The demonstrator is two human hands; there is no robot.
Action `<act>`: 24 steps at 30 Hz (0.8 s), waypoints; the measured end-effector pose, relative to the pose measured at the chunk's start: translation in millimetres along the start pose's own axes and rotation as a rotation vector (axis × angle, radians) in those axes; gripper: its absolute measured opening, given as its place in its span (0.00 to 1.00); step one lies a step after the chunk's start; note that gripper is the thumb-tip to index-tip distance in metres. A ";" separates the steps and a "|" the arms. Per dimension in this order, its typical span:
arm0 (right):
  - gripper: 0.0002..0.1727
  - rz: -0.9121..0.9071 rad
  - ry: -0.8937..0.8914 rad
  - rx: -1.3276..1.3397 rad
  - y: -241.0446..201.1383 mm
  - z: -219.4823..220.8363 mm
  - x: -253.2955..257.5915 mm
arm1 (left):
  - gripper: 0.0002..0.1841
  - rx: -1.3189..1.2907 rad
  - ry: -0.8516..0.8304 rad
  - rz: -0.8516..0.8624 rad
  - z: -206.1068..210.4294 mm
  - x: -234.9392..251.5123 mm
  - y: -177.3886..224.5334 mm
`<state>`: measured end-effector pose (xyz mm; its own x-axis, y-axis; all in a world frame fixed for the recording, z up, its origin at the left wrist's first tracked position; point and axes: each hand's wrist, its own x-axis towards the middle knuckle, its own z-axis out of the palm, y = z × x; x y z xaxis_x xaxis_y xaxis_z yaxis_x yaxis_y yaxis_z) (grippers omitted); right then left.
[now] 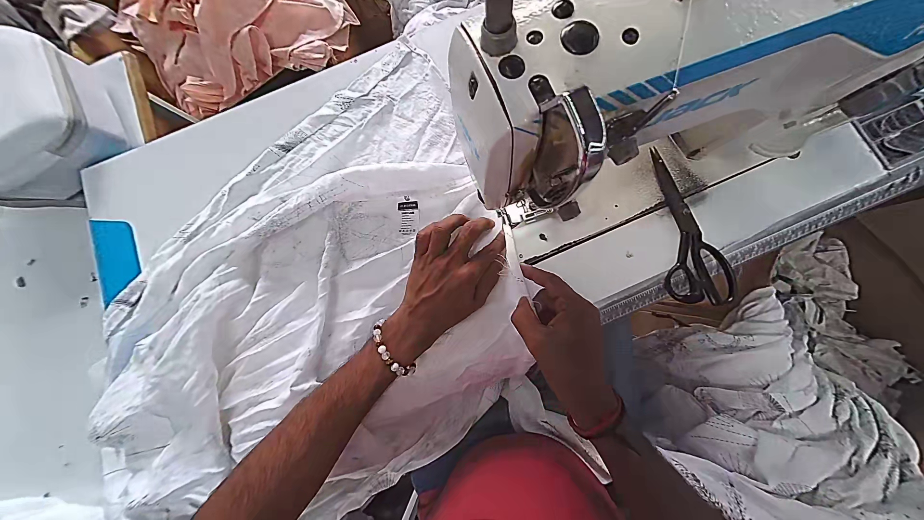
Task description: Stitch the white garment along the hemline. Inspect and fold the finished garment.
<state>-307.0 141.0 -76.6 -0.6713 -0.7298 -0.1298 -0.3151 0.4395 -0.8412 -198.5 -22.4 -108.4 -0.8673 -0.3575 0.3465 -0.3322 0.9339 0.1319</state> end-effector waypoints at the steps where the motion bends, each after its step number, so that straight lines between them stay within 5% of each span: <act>1: 0.23 0.004 0.005 -0.027 -1.2 -0.1 1.8 | 0.20 0.004 0.006 0.013 -0.3 1.0 -1.2; 13: 0.13 -0.032 0.113 -0.330 -13.6 13.3 31.1 | 0.15 -0.013 0.042 0.166 -6.3 17.1 -17.3; 19: 0.14 -0.159 0.110 -0.515 -3.2 10.1 12.4 | 0.25 -0.031 -0.099 -0.173 -1.4 -5.9 29.6; 24: 0.20 -0.097 0.013 -0.275 2.1 -4.7 -0.5 | 0.25 -0.031 -0.078 -0.107 -0.4 -6.4 17.3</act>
<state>-310.5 144.8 -75.7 -0.6372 -0.7693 -0.0469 -0.5471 0.4943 -0.6755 -198.6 -3.9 -107.9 -0.8541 -0.4525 0.2563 -0.4135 0.8898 0.1930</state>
